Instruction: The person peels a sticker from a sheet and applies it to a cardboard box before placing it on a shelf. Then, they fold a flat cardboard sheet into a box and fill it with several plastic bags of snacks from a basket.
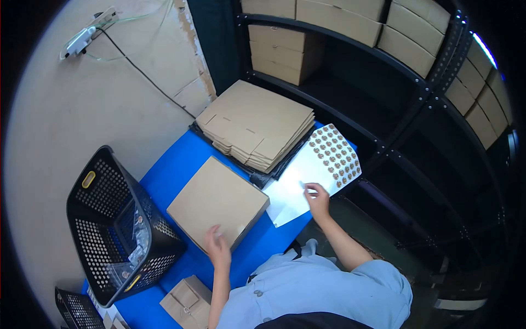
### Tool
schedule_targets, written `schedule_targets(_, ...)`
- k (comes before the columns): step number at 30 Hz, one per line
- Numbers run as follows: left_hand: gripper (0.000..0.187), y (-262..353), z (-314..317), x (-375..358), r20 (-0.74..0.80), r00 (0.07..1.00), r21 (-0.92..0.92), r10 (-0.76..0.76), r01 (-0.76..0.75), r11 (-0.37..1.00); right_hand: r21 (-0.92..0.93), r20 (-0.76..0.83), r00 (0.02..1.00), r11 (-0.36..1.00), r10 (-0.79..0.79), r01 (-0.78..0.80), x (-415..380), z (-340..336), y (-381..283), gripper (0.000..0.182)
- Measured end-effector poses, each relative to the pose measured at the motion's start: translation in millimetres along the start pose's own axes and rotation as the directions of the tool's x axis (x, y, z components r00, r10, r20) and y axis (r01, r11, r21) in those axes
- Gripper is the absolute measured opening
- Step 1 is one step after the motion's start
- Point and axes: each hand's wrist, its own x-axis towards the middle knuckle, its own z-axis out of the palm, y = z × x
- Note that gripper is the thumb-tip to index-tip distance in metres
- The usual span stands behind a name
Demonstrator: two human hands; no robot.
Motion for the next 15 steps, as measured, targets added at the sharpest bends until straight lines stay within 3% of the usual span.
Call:
schedule_targets(2,0.028,16,13,6,0.228,0.97,-0.209,-0.081,0.13,0.969,0.039,0.207,0.936,0.959,-0.284,0.282,-19,26,-36,0.017)
schedule_targets(3,0.028,24,19,5,0.219,0.972,-0.2,-0.085,0.13,0.971,-0.01,0.287,0.828,0.863,-0.481,0.505,-26,34,-52,0.019)
schedule_targets(5,0.034,37,27,5,0.415,0.899,-0.554,-0.139,0.371,0.745,0.067,0.426,0.665,0.755,-0.613,0.653,-39,48,-71,0.023)
schedule_targets(6,0.034,42,27,7,0.404,0.904,-0.555,-0.142,0.366,0.747,0.081,0.437,0.631,0.726,-0.641,0.682,-44,53,-75,0.024)
schedule_targets(8,0.037,52,24,7,0.596,0.784,-0.644,-0.173,0.595,0.481,0.103,0.45,0.588,0.693,-0.672,0.714,-52,58,-77,0.026)
schedule_targets(12,0.035,41,33,4,0.569,0.793,-0.643,-0.217,0.594,0.484,0.13,0.486,0.485,0.609,-0.727,0.782,-56,64,-76,0.028)
schedule_targets(14,0.03,32,40,0,0.467,0.843,-0.634,-0.267,0.53,0.564,0.145,0.506,0.445,0.582,-0.739,0.8,-60,64,-78,0.028)
schedule_targets(15,0.03,32,40,-2,0.458,0.845,-0.637,-0.277,0.529,0.56,0.138,0.485,0.54,0.67,-0.688,0.729,-63,62,-87,0.027)
